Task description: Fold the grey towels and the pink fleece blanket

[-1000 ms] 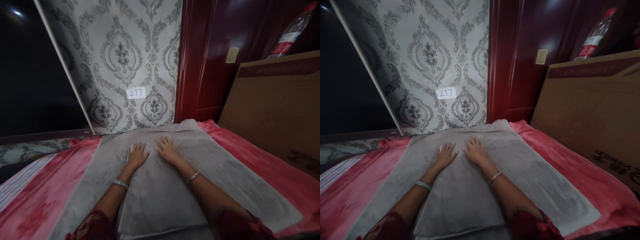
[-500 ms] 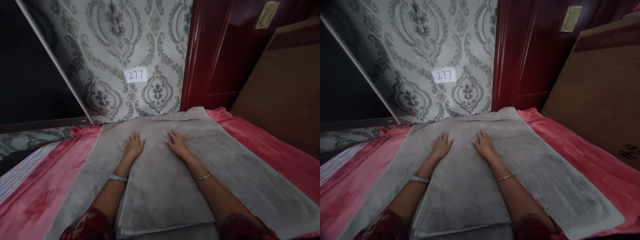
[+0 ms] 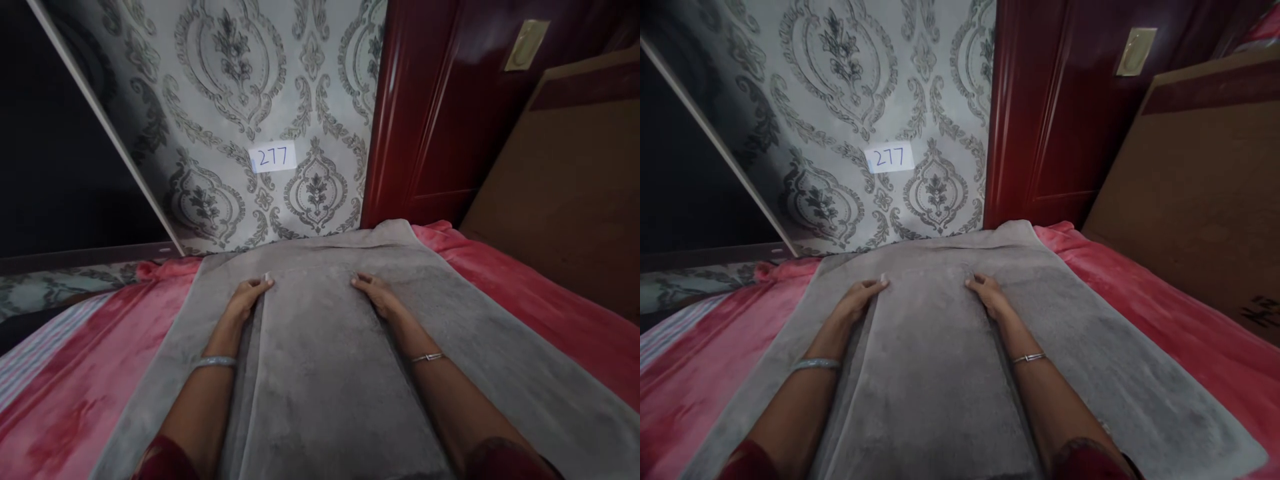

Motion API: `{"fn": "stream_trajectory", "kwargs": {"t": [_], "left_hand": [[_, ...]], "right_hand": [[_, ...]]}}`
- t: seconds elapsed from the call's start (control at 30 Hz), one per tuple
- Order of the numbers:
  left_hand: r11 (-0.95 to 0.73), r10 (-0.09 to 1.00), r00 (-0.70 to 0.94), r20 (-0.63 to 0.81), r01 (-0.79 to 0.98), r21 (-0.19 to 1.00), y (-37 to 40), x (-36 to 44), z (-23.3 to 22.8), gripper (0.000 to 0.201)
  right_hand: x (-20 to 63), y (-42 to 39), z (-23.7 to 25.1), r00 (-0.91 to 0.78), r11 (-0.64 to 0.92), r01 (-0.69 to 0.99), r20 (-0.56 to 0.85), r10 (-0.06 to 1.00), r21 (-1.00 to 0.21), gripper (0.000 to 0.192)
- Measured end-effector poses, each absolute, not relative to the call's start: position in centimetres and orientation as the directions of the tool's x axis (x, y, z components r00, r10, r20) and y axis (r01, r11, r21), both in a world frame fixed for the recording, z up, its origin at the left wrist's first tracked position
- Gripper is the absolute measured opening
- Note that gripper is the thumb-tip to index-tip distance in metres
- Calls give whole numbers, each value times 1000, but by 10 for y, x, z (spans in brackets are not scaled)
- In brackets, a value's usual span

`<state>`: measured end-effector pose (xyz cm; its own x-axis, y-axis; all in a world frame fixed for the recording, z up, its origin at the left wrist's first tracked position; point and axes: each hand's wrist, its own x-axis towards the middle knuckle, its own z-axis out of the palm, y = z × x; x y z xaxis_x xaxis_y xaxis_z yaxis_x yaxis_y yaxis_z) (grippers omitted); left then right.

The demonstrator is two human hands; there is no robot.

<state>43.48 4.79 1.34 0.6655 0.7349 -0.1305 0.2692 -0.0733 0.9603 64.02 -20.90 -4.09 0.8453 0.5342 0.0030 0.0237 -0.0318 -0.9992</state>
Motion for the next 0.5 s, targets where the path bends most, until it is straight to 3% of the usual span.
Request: {"fn": "stream_trajectory", "kwargs": {"t": [0.13, 0.2, 0.27, 0.33, 0.4, 0.5], "left_hand": [[48, 670, 722, -173, 190, 981, 43, 433, 15, 52], [79, 661, 736, -145, 124, 989, 40, 433, 15, 50], [101, 652, 750, -109, 57, 993, 39, 433, 15, 53], [124, 627, 775, -77, -2, 992, 38, 432, 16, 58], [155, 591, 806, -46, -58, 986, 38, 431, 17, 61], [196, 549, 836, 4, -133, 972, 38, 430, 18, 62]], "right_hand": [[636, -207, -43, 791, -76, 49, -8, 612, -996, 52], [638, -206, -44, 819, -152, 134, 23, 573, -979, 62], [642, -201, -40, 862, -272, 281, 118, 493, -920, 74], [647, -192, -29, 825, -338, 481, 288, 485, -809, 82], [649, -177, -12, 696, -292, 659, 415, 586, -693, 84], [644, -145, 19, 476, -151, 761, 386, 790, -631, 88]]}}
